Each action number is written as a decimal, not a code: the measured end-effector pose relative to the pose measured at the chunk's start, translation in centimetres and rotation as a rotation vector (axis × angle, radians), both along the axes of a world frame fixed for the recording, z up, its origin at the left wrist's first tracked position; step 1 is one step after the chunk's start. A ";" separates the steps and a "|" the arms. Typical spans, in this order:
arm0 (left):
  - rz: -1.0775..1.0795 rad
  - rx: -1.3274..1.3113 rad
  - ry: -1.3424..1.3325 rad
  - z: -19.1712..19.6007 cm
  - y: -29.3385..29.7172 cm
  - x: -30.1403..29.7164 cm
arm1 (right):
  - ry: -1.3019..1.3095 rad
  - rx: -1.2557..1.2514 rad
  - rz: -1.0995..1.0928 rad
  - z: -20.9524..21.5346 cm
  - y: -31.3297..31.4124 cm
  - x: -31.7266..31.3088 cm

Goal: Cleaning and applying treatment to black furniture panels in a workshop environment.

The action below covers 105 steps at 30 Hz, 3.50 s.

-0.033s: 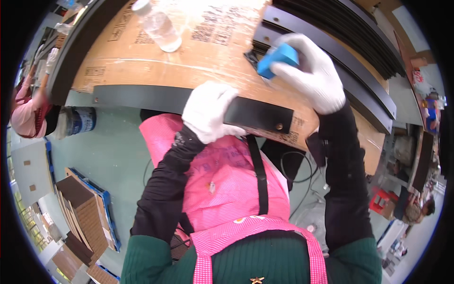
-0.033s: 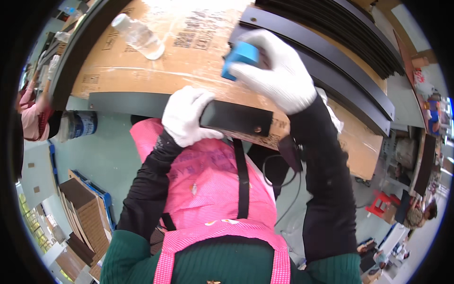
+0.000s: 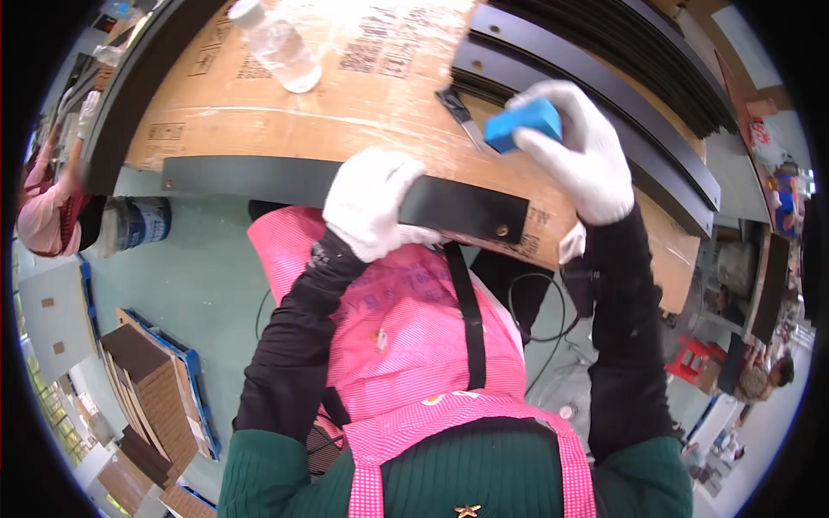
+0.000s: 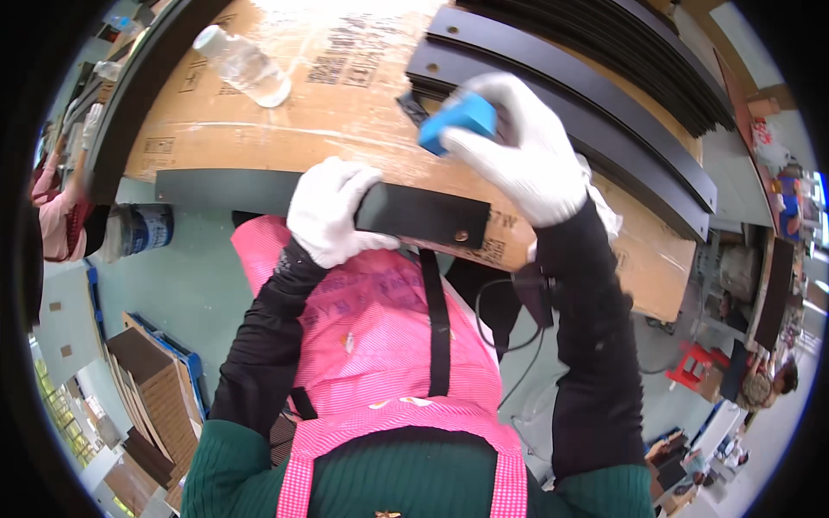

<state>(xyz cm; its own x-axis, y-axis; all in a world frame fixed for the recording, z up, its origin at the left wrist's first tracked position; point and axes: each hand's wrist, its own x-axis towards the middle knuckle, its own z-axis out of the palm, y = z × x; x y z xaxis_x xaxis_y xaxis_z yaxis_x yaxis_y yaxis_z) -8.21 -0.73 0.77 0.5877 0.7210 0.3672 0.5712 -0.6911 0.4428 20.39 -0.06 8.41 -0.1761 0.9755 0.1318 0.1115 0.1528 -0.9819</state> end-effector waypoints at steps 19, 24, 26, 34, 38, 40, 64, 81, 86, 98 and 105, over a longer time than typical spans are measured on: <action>0.043 0.270 0.070 -2.2 -0.5 1.6 | 0.134 -0.097 -0.528 -10.0 -12.1 2.1; 0.017 0.296 0.065 -1.8 -0.3 1.6 | 0.095 -0.068 -0.486 -9.0 -13.8 1.5; 0.026 0.288 0.074 -1.9 -0.4 1.5 | 0.016 -0.140 -0.449 -8.3 -14.9 1.2; 0.019 0.296 0.080 -1.9 -0.4 1.6 | 0.126 -0.123 -0.480 -7.6 -15.6 1.2; 0.033 0.300 0.094 -2.4 -0.4 1.6 | 0.034 0.045 -0.545 -8.5 -13.4 1.7; 0.045 0.283 0.100 -2.6 -0.4 1.4 | 0.075 -0.034 -0.479 -8.3 -13.9 1.1; 0.047 0.322 0.073 -2.5 -0.4 1.3 | -0.364 0.335 -0.368 -10.2 -18.2 0.5; 0.023 0.286 0.008 -1.6 -0.3 1.4 | -0.040 0.053 -0.574 -6.5 -17.9 1.8; 0.001 0.167 0.009 -0.4 -0.8 2.5 | 0.601 -0.112 -0.706 -11.2 -14.6 10.7; -0.083 0.163 -0.208 5.8 -2.8 13.5 | 1.400 0.147 -0.239 1.6 -18.8 15.1; -0.258 -0.148 0.009 5.6 -9.0 31.3 | 1.219 0.194 -0.158 6.4 -22.2 10.9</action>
<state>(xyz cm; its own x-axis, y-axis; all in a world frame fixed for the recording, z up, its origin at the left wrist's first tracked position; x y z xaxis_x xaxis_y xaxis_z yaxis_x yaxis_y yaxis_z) 23.05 -9.70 6.41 0.7614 0.5924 0.2634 0.3892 -0.7426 0.5449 31.27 -22.31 14.79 0.2795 0.9210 0.2715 -0.8259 0.3748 -0.4212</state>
